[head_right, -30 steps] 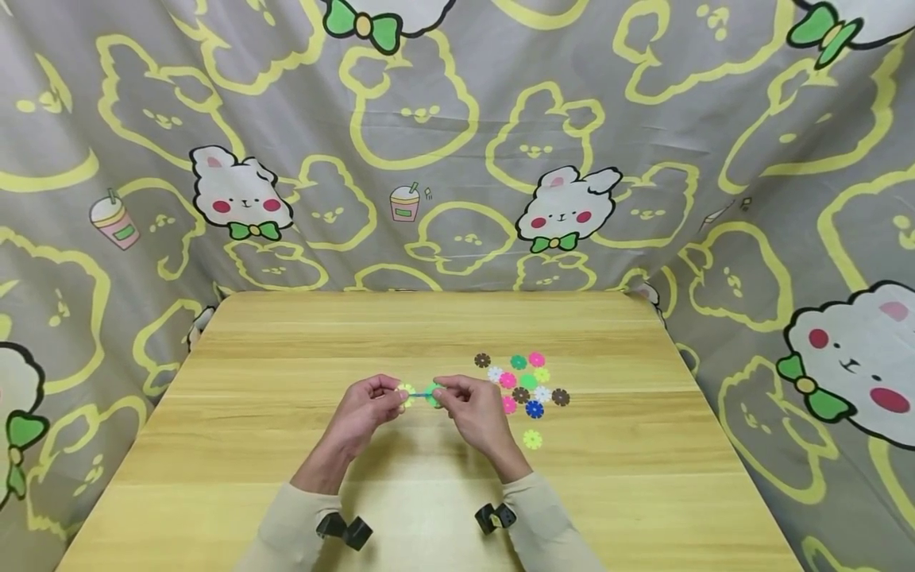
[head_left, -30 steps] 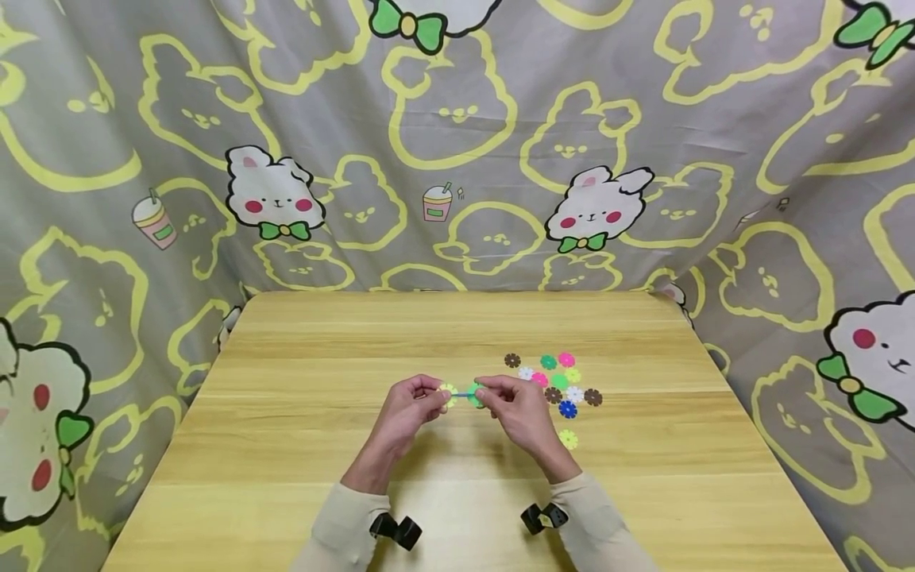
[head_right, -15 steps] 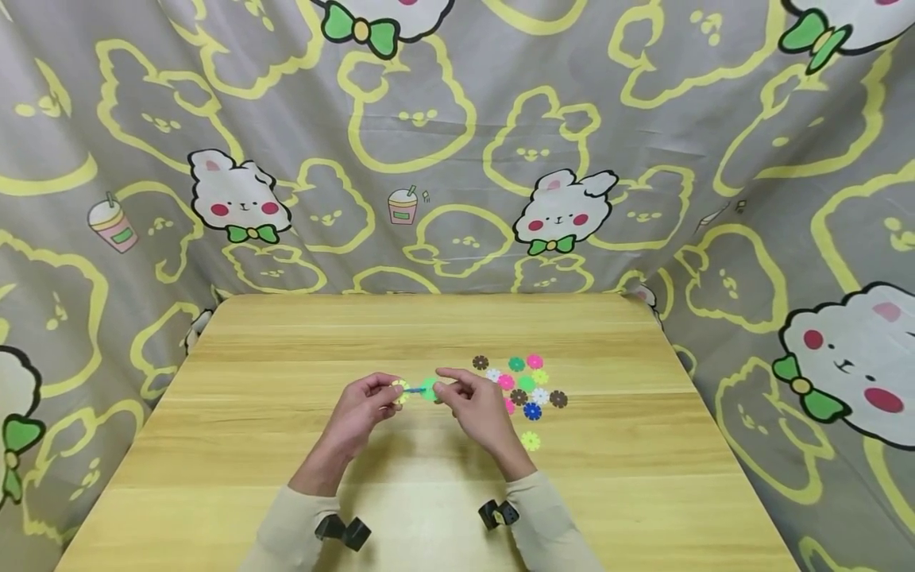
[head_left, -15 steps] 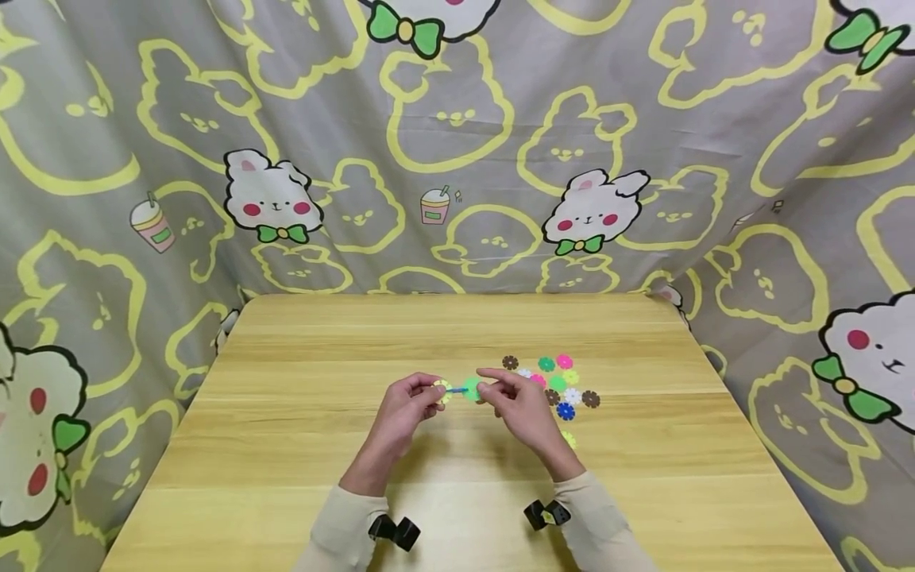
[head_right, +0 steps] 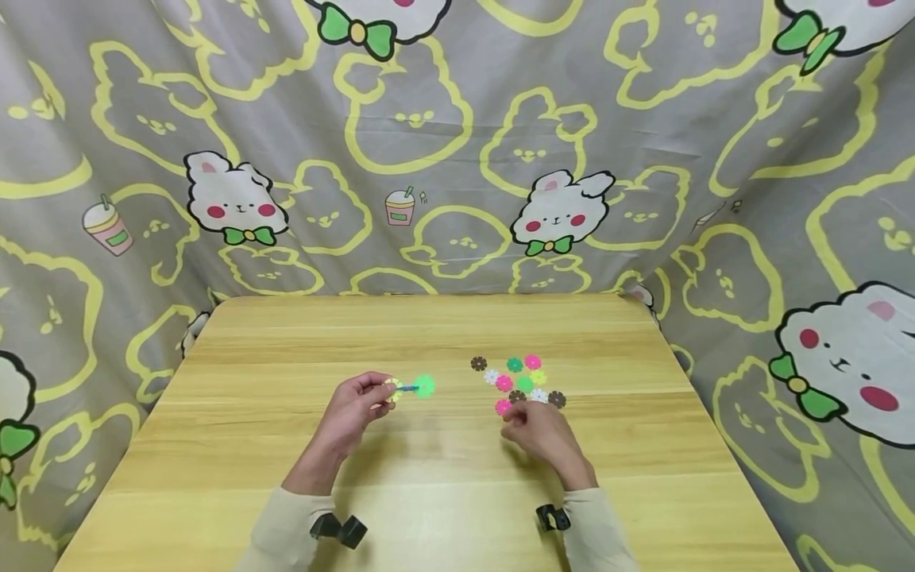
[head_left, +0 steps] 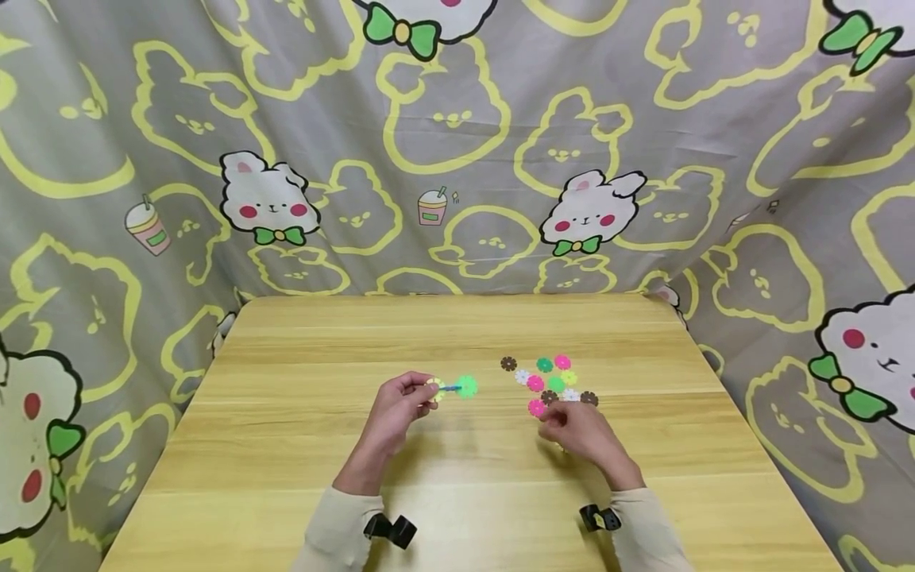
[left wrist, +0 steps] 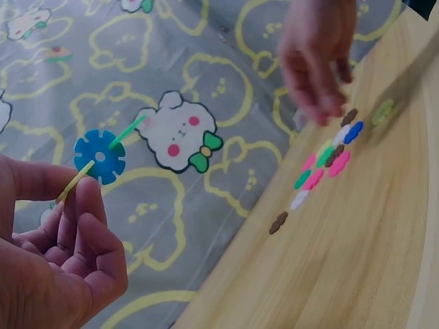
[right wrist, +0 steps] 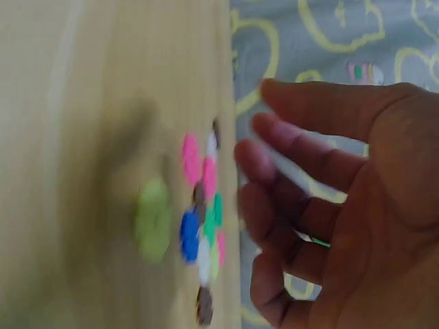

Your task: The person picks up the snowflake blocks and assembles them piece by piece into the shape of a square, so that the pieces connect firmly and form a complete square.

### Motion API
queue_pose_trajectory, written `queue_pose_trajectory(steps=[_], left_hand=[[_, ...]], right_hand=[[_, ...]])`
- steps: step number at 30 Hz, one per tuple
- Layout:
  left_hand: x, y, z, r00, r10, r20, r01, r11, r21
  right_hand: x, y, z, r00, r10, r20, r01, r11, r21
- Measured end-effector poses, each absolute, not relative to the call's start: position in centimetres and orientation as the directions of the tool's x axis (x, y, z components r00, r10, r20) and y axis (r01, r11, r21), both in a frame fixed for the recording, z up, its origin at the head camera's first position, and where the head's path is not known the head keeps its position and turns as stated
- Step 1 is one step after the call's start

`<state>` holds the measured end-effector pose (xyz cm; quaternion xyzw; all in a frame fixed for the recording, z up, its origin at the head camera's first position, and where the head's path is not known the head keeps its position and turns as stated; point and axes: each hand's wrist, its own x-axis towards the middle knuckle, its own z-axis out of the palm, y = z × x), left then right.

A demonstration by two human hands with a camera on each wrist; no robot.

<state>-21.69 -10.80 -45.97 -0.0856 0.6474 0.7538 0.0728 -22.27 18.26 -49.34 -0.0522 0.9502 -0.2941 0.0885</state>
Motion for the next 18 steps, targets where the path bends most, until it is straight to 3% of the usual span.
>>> queue_pose_trajectory(steps=[6, 18], left_hand=[[-21.6, -10.9, -46.1, -0.974, -0.002, -0.228, -0.225, -0.148, 0.963], [-21.5, -11.1, -46.1, -0.975, 0.006, -0.221, -0.220, -0.146, 0.965]], right_hand=[[-21.7, 20.5, -50.3, -0.973, -0.108, -0.203, -0.002, 0.886, -0.464], [-21.6, 21.4, -51.3, -0.968, -0.122, -0.219, -0.008, 0.887, -0.462]])
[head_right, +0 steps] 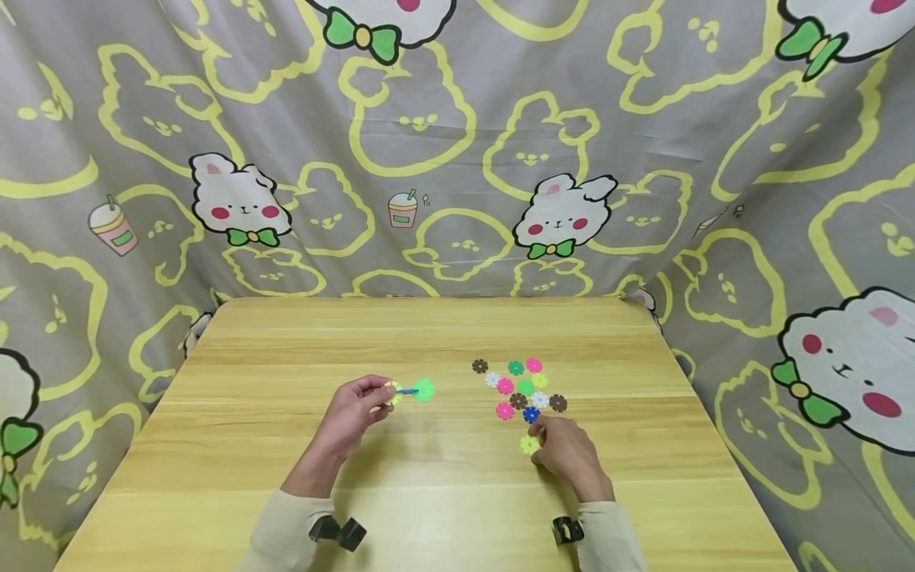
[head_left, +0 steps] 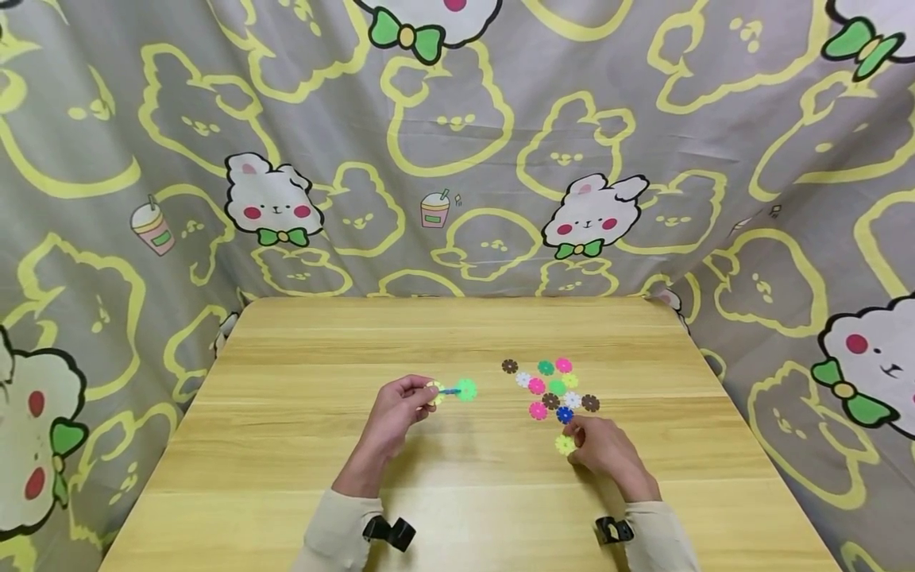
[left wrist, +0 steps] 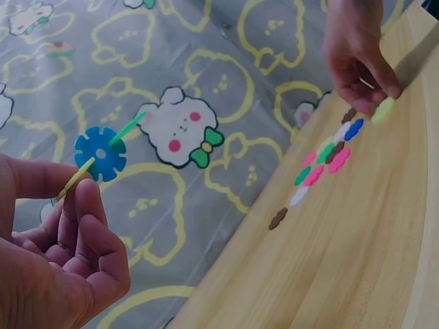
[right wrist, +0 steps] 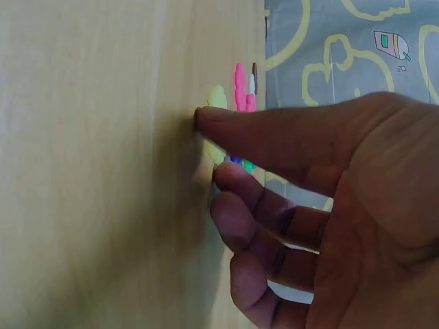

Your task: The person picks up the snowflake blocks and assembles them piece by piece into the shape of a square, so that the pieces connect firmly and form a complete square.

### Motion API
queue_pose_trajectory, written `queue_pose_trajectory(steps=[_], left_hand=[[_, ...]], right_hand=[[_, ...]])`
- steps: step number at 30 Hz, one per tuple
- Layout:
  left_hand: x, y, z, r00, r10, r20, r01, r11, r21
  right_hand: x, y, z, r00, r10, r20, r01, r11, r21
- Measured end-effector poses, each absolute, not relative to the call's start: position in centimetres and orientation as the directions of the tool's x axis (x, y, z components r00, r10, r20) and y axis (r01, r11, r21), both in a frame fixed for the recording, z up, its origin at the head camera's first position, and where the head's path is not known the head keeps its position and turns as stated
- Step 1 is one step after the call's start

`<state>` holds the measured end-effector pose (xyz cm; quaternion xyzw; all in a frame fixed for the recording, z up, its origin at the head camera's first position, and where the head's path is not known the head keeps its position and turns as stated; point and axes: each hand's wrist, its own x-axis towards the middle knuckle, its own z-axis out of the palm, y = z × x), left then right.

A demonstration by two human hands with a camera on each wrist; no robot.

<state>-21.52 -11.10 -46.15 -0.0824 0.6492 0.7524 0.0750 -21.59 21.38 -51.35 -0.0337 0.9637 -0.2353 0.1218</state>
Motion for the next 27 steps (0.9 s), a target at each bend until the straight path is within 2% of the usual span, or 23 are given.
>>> queue_pose_trajectory(steps=[15, 22, 27], left_hand=[[-21.7, -10.9, -46.0, -0.973, 0.005, -0.229, -0.227, -0.146, 0.963], [-21.6, -11.0, -46.3, -0.971, 0.005, -0.239, -0.237, -0.144, 0.961], [-21.5, -10.9, -46.4, -0.971, 0.006, -0.238, -0.236, -0.143, 0.961]], right_hand=[[-22.0, 21.1, -51.5, -0.969, -0.171, -0.178, -0.059, 0.861, -0.505], [-22.2, 19.9, -50.8, -0.979, -0.189, -0.072, -0.110, 0.795, -0.597], [-22.5, 18.7, -49.5, -0.966, -0.240, 0.099, -0.247, 0.733, -0.633]])
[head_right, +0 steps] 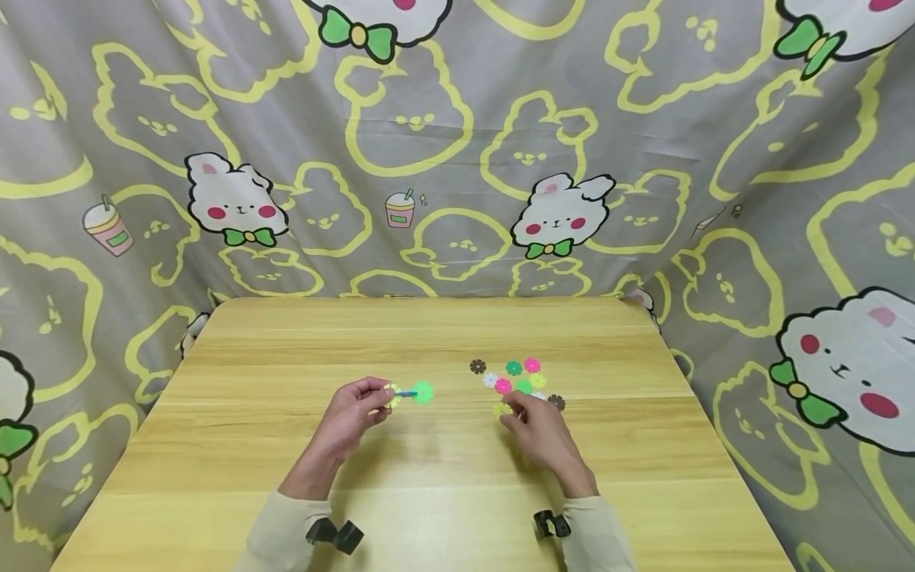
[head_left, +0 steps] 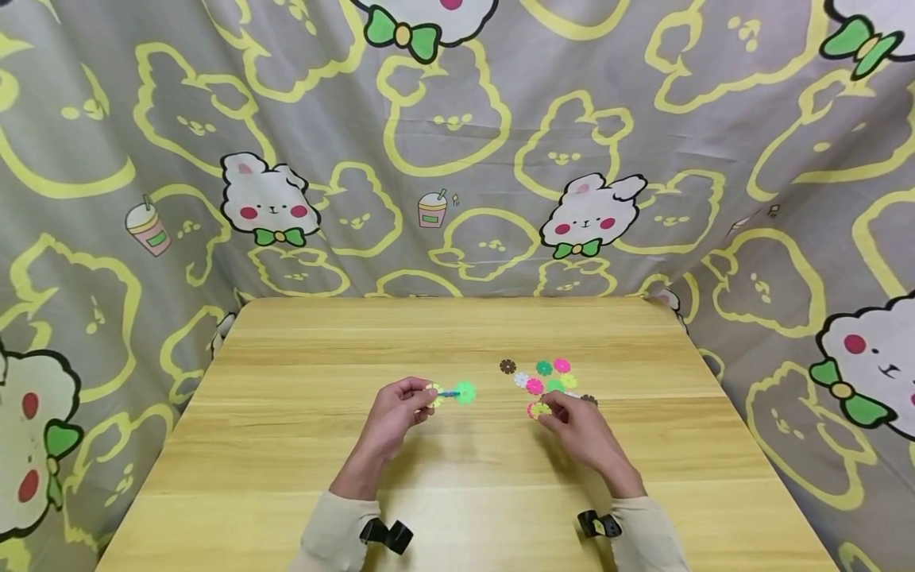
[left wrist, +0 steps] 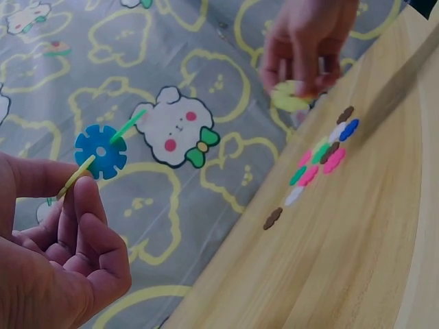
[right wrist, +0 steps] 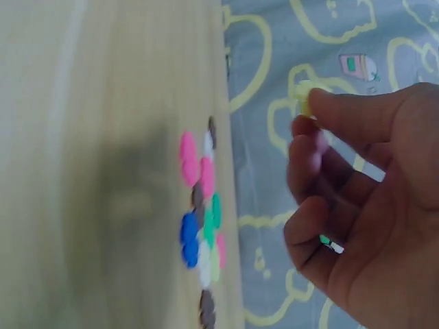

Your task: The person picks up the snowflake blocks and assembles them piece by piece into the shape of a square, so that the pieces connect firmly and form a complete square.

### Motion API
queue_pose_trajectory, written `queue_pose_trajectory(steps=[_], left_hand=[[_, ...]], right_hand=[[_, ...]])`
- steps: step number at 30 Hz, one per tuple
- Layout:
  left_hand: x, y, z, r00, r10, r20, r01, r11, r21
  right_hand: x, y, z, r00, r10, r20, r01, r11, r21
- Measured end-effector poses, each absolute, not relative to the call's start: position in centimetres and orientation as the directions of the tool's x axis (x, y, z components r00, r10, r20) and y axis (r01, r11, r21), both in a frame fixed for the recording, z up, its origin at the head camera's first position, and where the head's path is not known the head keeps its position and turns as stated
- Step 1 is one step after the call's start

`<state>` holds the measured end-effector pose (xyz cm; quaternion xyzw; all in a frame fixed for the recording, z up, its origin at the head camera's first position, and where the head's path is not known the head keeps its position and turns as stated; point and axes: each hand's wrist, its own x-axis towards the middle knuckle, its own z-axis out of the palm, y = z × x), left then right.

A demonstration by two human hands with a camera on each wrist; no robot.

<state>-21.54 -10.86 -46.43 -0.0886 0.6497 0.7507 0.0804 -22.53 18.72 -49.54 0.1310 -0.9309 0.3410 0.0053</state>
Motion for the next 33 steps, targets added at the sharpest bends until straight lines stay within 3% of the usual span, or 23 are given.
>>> queue_pose_trajectory(steps=[10, 23, 33], left_hand=[[-21.3, -10.7, -46.2, -0.974, 0.027, -0.224, -0.226, -0.144, 0.963], [-21.2, -10.5, -46.1, -0.972, 0.043, -0.231, -0.235, -0.159, 0.959], [-21.1, -10.2, -46.2, -0.969, 0.084, -0.233, -0.244, -0.178, 0.953]], right_hand=[[-22.6, 15.7, -47.5, -0.904, -0.248, 0.349, -0.426, 0.591, -0.685], [-22.5, 12.7, -46.5, -0.831, -0.340, 0.440, -0.556, 0.523, -0.646], [-22.4, 11.9, -46.5, -0.824, -0.342, 0.452, -0.566, 0.525, -0.635]])
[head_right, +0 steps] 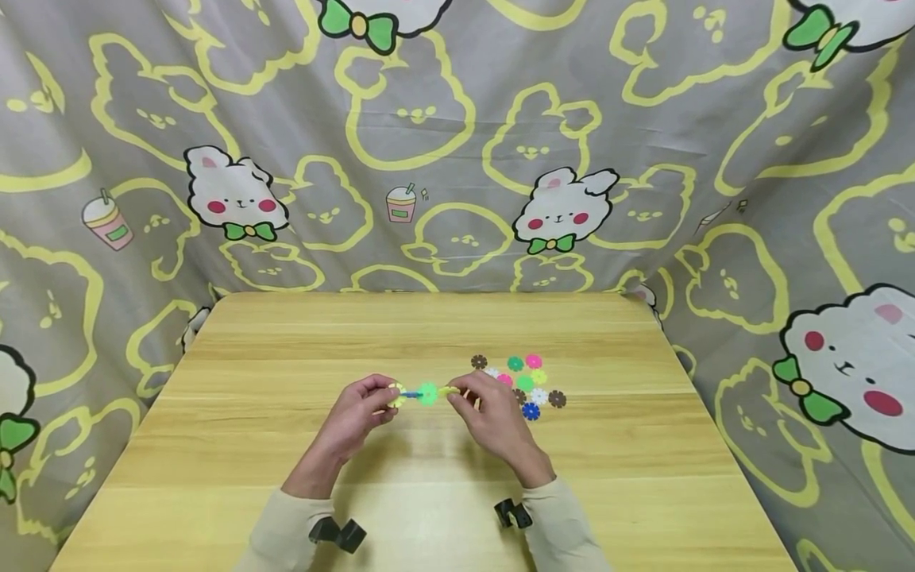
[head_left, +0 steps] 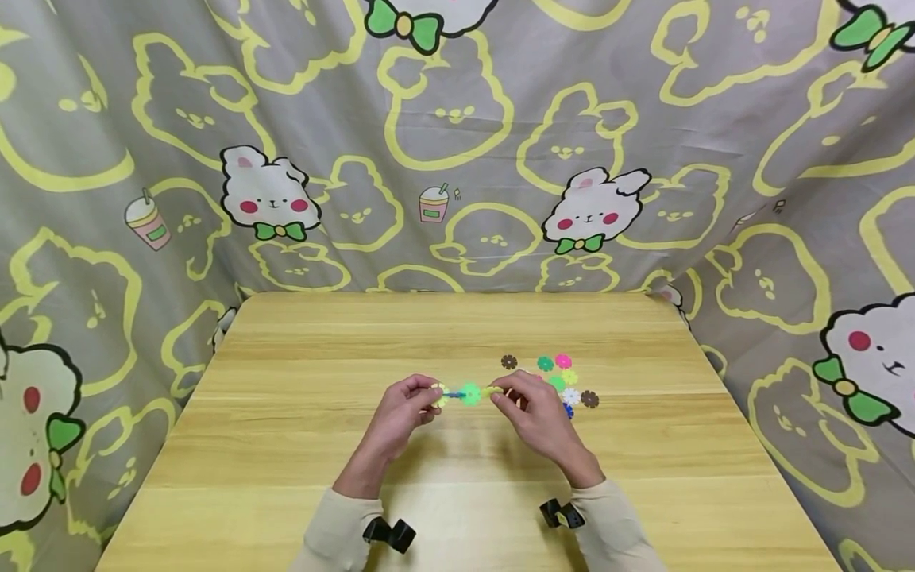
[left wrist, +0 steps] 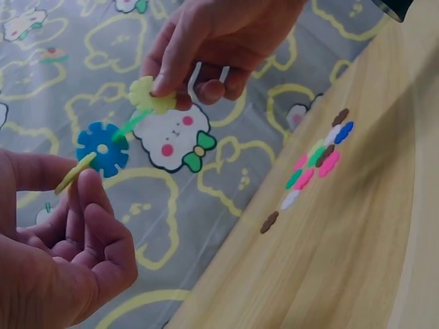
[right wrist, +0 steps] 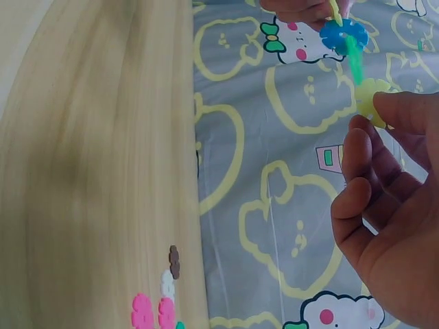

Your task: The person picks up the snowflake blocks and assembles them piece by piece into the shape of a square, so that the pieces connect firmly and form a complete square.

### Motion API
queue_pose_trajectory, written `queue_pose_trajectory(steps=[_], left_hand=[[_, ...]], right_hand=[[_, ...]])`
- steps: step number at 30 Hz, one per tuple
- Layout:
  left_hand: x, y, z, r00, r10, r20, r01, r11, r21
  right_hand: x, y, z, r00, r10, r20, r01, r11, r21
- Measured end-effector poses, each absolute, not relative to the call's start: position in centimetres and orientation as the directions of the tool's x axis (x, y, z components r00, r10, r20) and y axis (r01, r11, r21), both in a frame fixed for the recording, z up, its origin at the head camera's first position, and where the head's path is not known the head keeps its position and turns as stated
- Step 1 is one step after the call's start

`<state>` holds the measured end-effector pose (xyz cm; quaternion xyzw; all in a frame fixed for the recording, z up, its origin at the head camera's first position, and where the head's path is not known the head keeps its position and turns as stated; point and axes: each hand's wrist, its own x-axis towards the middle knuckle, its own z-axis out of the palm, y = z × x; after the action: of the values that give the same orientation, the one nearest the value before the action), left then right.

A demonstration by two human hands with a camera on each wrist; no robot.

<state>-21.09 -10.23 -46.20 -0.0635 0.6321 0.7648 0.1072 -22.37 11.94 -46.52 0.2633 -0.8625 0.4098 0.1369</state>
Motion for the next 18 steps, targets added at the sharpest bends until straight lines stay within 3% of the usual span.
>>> queue_pose_trajectory(steps=[6, 18], left_hand=[[-21.06, -10.06, -46.44, -0.955, 0.184, -0.232, -0.266, -0.192, 0.945], [-21.14, -10.61, -46.24, -0.964, 0.128, -0.232, -0.256, -0.230, 0.939]], right_hand=[[-22.35, 11.62, -46.75, -0.828, -0.341, 0.445, -0.561, 0.519, -0.645], [-22.39, 11.85, -46.59, -0.840, -0.302, 0.451, -0.541, 0.524, -0.658]])
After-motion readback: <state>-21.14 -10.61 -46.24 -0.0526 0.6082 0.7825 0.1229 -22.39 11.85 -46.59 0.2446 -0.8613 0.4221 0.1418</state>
